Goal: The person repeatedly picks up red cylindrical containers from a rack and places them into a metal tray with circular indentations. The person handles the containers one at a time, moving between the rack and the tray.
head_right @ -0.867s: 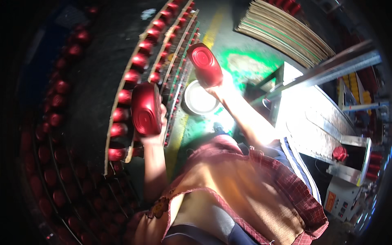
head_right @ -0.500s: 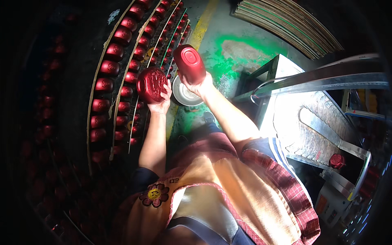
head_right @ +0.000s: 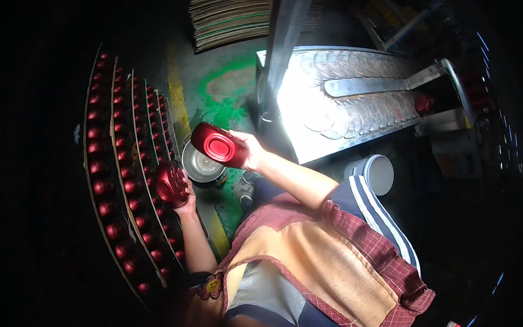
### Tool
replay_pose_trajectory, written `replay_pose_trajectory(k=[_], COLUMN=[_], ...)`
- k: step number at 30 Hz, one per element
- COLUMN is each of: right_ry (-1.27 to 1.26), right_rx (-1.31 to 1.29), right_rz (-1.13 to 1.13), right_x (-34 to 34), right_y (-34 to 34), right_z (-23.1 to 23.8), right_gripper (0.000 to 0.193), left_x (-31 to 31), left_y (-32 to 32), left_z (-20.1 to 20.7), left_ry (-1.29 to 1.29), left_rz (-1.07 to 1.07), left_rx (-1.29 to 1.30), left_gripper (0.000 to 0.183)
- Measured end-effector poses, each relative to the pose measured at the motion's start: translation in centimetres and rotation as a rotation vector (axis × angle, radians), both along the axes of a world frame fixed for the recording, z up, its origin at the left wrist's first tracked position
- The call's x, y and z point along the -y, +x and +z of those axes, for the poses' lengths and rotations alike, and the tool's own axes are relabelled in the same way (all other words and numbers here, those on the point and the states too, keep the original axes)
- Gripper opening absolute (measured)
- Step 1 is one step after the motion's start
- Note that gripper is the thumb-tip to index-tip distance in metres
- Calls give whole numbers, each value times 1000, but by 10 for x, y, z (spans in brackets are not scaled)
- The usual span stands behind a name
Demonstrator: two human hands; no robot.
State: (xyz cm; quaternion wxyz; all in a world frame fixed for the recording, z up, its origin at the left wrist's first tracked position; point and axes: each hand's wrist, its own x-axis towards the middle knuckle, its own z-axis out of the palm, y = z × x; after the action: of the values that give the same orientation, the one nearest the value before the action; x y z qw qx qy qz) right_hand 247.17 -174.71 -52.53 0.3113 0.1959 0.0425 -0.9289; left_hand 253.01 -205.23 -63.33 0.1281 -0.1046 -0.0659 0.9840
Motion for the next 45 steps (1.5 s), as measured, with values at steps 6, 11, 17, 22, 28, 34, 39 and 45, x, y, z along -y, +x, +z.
replay_pose_trajectory(k=[6, 11, 17, 22, 28, 34, 39, 45], right_ry=[771, 1860, 2586, 2581, 2620, 2099, 1600, 1195], right_rx=[-53, -213, -188, -22, 10, -403, -539, -1219], right_rz=[-553, -761, -785, -532, -616, -1133, -581, -58], right_x=[-186, -346, -483, -546, -576, -467, -207, 74], right_y=[151, 181, 118, 76, 89, 168, 160, 68], right_z=[31, 33, 9, -37, -52, -20, -47, 36], right_gripper=[44, 52, 50, 53, 67, 32, 25, 32], left_x=[-100, -294, -580, -708, -727, -515, -218, 123], left_y=[37, -13, -49, -32, -16, -7, 49, 181], left_z=[45, 96, 111, 78, 74, 117, 150, 247], left_ry=[-799, -1096, -1995, -2174, -2187, -1757, -1871, -1825], left_rz=[-244, -430, -221, -281, -275, -363, -146, 788], left_rx=[-58, -411, -1043, -1086, -1276, -1075, -483, 179], left_gripper=[61, 64, 65, 66, 67, 39, 29, 24])
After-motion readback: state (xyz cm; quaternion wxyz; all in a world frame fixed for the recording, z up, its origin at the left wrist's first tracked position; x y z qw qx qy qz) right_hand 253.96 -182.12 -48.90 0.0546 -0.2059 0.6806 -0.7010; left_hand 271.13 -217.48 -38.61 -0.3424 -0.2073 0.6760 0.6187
